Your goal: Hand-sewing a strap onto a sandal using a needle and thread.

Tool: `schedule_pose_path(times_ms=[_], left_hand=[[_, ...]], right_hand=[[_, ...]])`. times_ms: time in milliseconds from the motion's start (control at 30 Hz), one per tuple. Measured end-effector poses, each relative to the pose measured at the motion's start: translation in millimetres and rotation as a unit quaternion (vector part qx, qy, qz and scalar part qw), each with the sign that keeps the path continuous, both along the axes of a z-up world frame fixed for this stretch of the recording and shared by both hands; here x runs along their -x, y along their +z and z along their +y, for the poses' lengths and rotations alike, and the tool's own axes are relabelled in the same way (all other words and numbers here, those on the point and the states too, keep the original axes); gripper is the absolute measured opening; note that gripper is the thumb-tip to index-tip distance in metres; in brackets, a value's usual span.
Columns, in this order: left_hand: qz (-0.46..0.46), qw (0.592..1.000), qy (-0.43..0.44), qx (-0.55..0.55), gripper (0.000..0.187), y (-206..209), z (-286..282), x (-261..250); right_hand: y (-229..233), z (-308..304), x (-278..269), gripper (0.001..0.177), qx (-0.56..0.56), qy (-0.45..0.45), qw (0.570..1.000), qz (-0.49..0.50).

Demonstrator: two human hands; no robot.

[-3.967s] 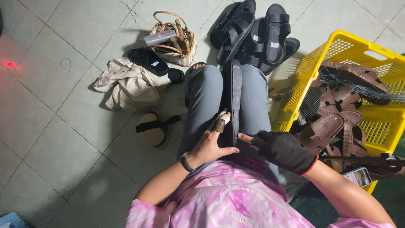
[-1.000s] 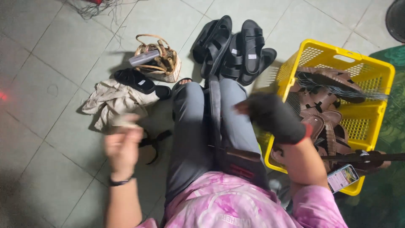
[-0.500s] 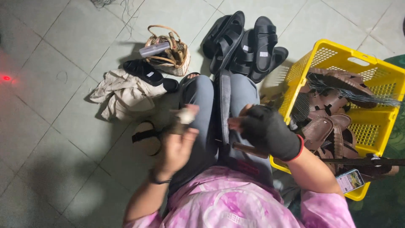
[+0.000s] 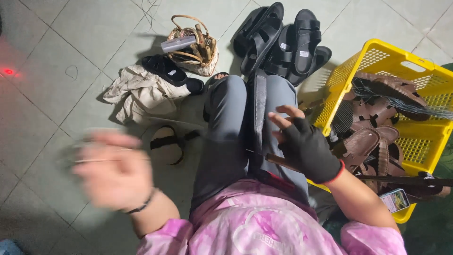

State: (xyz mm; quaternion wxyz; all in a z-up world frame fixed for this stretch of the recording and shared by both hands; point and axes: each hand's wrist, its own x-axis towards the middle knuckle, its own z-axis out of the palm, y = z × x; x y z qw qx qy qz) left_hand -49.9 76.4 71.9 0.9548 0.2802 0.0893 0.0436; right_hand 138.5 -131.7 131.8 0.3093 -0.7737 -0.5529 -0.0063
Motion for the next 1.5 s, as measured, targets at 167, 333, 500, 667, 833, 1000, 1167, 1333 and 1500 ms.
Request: schedule_pose_path(times_ms=[167, 333, 500, 667, 833, 1000, 1167, 1333, 1500], left_hand=[[0.060, 0.957, 0.052, -0.278, 0.034, 2, -9, -6], [0.111, 0.839, 0.094, -0.524, 0.017, -14, -30, -18], [0.226, 0.860, -0.043, -0.455, 0.041, -54, -54, -28], [0.234, 0.824, -0.105, -0.506, 0.034, -42, -55, -33], [0.147, 0.810, -0.059, -0.564, 0.017, -27, -44, -34], [0.049, 0.776, -0.001, -0.629, 0.014, -3, -28, -29], [0.068, 0.727, 0.011, -0.683, 0.018, -25, -11, -21], [0.069, 0.697, 0.028, -0.713, 0.017, -26, 21, -16], [0.116, 0.723, 0.005, -0.681, 0.023, -8, 40, -15]], right_hand=[[-24, -12, 43, 0.042, 0.169, 0.046, 0.977, -0.118], [-46, -21, 58, 0.038, 0.218, 0.021, 0.974, -0.060], [-48, -26, 49, 0.045, 0.163, 0.037, 0.980, -0.105], [-18, -31, 38, 0.031, 0.185, 0.067, 0.976, -0.094], [-61, -126, -75, 0.038, 0.326, -0.053, 0.903, -0.274], [-74, -163, -131, 0.052, 0.102, -0.479, 0.864, -0.122], [-48, -97, -64, 0.035, 0.468, -0.301, 0.813, 0.173], [-34, -91, -14, 0.043, 0.307, -0.029, 0.933, 0.184], [-30, -46, 14, 0.052, 0.082, -0.018, 0.951, 0.297]])
